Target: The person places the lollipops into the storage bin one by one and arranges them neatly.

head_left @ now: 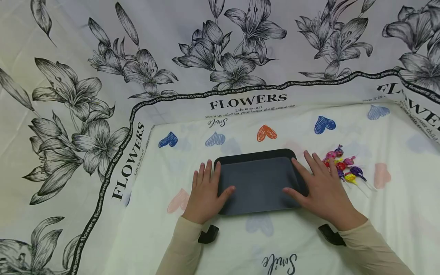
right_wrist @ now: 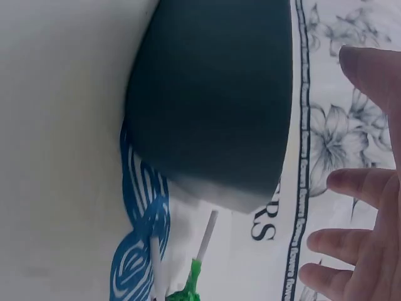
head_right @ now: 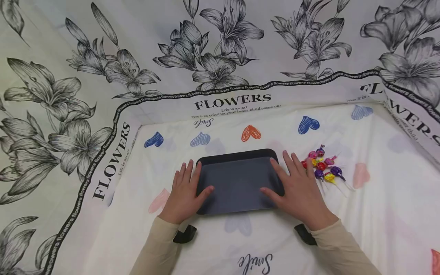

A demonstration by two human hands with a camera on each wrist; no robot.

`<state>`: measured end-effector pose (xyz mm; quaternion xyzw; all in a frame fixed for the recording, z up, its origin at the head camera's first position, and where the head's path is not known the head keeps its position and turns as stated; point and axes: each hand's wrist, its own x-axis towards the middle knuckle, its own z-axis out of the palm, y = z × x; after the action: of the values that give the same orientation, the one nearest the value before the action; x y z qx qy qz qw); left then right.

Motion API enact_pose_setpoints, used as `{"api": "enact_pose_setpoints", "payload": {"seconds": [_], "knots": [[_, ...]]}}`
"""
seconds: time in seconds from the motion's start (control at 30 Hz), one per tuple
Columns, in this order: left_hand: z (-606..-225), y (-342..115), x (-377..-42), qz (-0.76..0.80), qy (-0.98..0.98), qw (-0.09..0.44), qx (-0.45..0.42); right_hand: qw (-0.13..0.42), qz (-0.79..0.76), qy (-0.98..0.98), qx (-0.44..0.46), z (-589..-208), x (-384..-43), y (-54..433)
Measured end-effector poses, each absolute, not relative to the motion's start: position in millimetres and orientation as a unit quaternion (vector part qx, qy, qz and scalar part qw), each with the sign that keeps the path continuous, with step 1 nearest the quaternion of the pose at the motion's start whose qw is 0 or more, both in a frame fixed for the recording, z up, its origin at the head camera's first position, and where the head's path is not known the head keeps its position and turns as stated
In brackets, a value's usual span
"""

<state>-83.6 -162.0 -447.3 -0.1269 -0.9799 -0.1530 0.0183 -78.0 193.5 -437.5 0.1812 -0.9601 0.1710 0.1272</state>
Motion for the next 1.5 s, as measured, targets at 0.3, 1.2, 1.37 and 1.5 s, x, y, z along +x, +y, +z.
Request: {"api": "enact_pose_setpoints", "payload": {"seconds": [0.3,1.2,1.37,1.5], "knots": [[-455,-162,-86,-0.182,-0.978,-0.002,-0.101,0.108,0.177,-0.967,0.150,-439,-81,206],[-463,-167,-91,-0.225,-0.969,-0.030,-0.092,0.166,0.189,-0.966,0.060,-459,-96,231],[-464,-168,-92,-0.230,-0.968,-0.031,-0.092,0.130,0.196,-0.972,0.027,-459,-94,232],[-466,-164,-92,-0.239,-0.966,-0.033,-0.092,0.076,0.198,-0.977,-0.002,-457,-93,239]]}}
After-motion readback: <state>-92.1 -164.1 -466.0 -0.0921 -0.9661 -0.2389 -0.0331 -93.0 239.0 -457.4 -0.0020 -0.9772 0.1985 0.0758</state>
